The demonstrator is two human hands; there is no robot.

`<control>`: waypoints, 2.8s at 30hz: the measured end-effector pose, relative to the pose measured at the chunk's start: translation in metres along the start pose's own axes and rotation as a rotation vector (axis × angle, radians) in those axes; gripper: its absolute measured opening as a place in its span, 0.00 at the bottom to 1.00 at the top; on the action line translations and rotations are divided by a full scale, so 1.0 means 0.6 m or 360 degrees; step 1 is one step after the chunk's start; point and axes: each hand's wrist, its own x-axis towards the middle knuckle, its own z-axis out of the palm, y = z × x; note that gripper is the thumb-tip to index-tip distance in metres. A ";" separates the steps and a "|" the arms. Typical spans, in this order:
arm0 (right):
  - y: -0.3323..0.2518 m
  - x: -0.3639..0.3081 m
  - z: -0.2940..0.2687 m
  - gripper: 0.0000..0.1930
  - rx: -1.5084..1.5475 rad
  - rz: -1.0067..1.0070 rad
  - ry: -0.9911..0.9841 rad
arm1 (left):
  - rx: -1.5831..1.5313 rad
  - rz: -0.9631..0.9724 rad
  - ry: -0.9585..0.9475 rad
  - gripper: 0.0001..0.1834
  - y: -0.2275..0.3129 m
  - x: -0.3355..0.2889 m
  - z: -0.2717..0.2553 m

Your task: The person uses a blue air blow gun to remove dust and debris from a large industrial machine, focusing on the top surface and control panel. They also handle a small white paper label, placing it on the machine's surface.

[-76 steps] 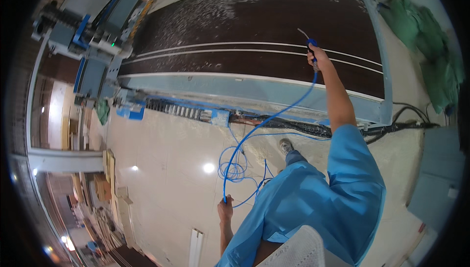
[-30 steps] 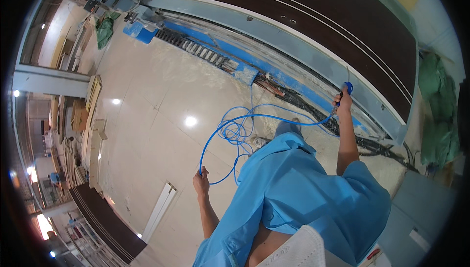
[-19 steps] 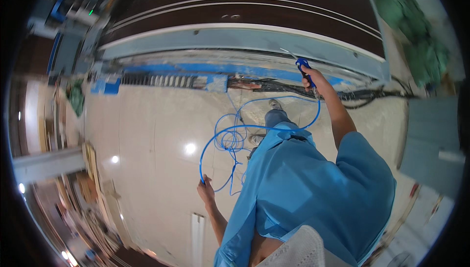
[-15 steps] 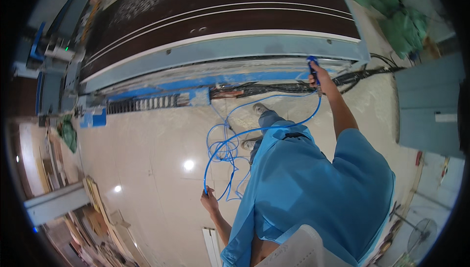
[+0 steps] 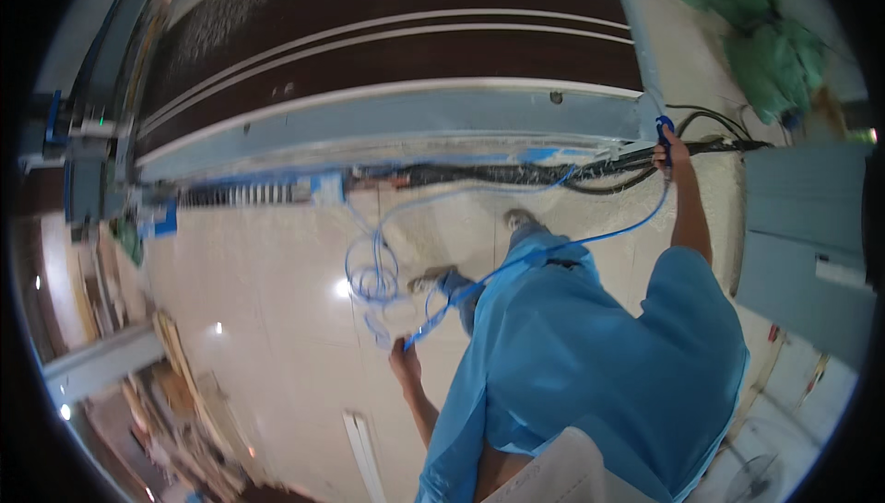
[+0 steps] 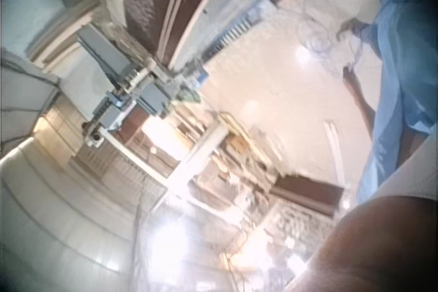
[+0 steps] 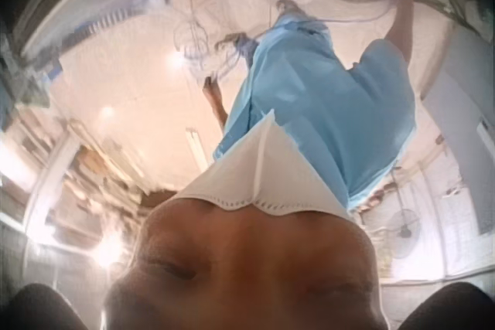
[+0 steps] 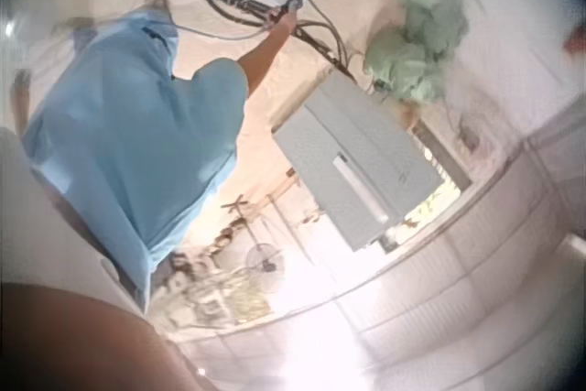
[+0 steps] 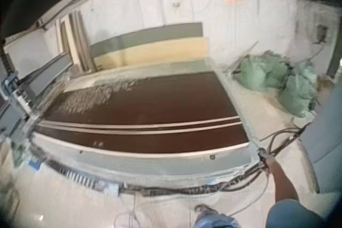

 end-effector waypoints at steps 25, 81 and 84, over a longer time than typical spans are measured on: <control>-0.191 0.141 -0.038 0.26 -0.0953 0.0242 -0.1016 | -0.0292 0.0334 0.0058 0.10 0.375 -0.485 0.453; -0.336 0.329 -0.025 0.25 -0.0202 0.0611 -0.1085 | 0.0439 0.0955 0.0647 0.31 1.244 0.075 0.641; -0.249 0.220 -0.079 0.28 -0.0145 0.0599 -0.1205 | 0.0311 0.1081 0.0819 0.30 1.243 0.075 0.643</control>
